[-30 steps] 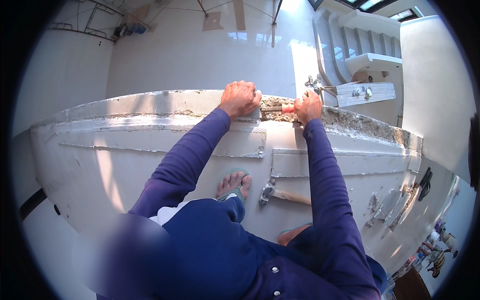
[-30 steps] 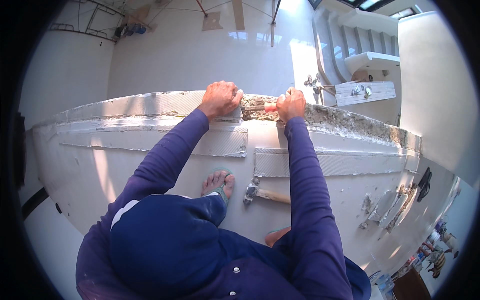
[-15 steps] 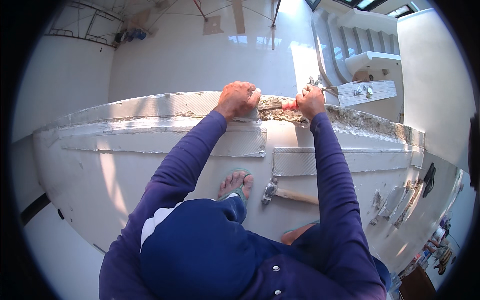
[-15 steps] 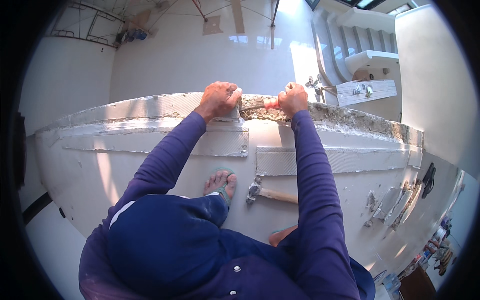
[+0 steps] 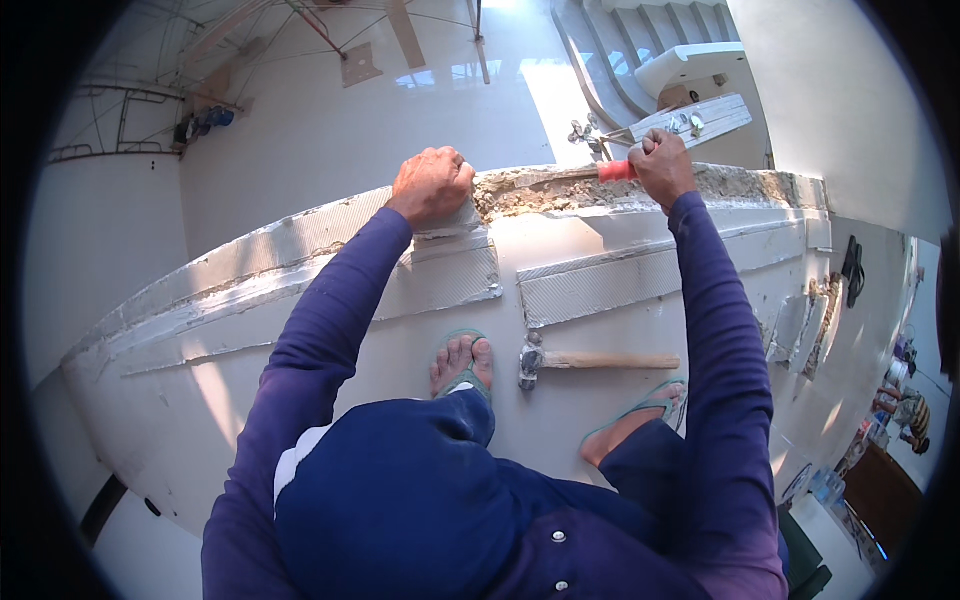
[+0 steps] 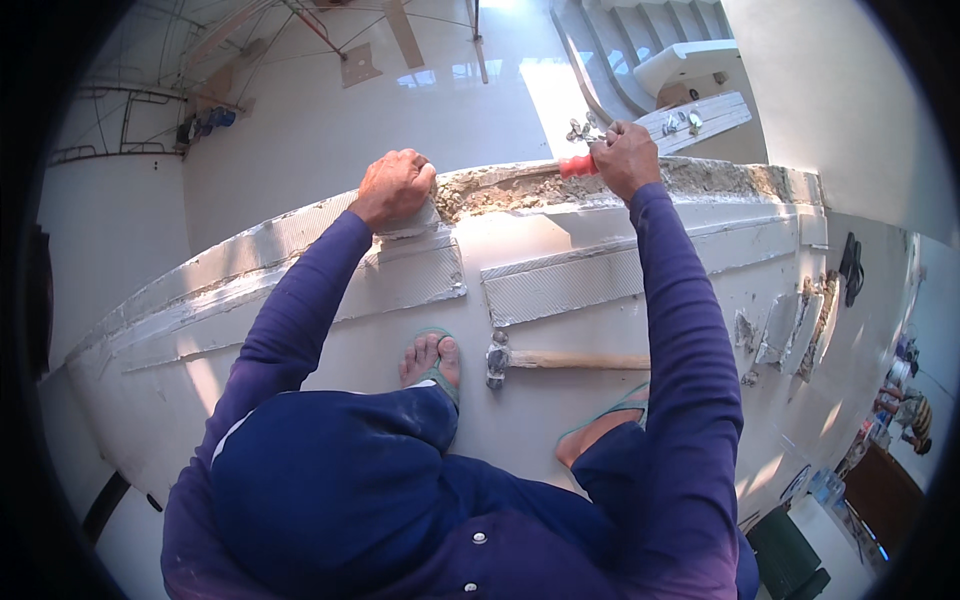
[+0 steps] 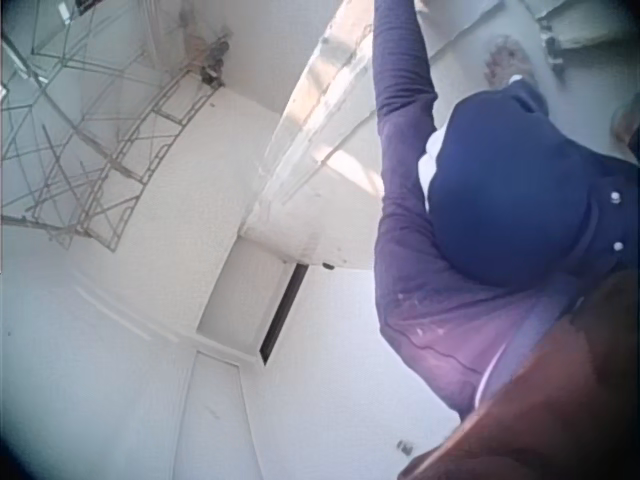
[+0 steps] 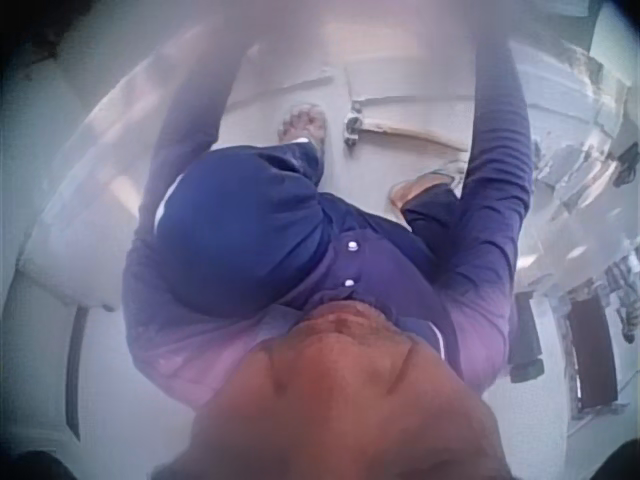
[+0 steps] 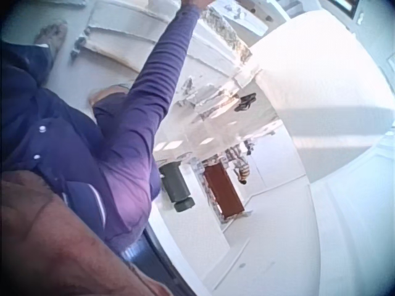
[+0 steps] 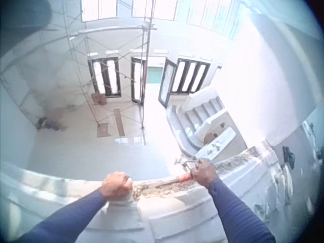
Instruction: The person installs a white decorative molding strip along a wall ledge using a hammer and a red plastic setting tool. They repeatedly tap the tool to secure the molding, scrape away excess material with a chisel, and measure the strip with a tape measure.
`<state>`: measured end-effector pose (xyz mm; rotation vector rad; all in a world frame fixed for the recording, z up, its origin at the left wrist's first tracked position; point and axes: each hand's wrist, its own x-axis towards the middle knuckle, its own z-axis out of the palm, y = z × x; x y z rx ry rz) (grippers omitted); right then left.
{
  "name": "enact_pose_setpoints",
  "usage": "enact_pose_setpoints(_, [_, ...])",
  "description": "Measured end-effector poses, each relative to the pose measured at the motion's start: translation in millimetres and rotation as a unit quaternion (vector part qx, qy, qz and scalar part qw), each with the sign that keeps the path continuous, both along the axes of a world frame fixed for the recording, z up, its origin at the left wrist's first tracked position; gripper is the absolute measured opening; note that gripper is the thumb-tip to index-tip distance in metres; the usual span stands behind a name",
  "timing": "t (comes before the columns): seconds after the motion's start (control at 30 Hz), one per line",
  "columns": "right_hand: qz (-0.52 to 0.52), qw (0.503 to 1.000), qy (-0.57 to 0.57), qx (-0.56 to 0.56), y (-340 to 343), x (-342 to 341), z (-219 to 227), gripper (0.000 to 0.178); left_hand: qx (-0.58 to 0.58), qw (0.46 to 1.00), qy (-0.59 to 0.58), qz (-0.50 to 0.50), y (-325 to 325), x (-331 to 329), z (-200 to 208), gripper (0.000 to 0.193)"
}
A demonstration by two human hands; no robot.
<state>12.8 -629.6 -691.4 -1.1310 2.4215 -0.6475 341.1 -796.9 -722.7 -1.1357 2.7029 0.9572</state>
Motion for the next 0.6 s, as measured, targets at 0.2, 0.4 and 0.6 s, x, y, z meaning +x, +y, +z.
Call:
enact_pose_setpoints(0.2, [0.015, 0.999, 0.042, -0.005, 79.3, -43.6, 106.8, 0.027, 0.004, 1.0, -0.024, -0.019, 1.4, -14.8, 10.9, 0.041])
enact_pose_setpoints(0.4, [0.091, 0.975, 0.157, 0.13, 167.2, -33.1, 224.4, 0.028, -0.025, 0.994, -0.101, -0.043, -6.1, -27.3, 10.9, 0.041])
enact_pose_setpoints(0.6, [0.003, 0.983, 0.134, 0.122, 321.8, -9.1, 246.6, 0.023, -0.145, 0.981, 0.061, -0.113, 22.4, -55.0, 30.5, 0.041])
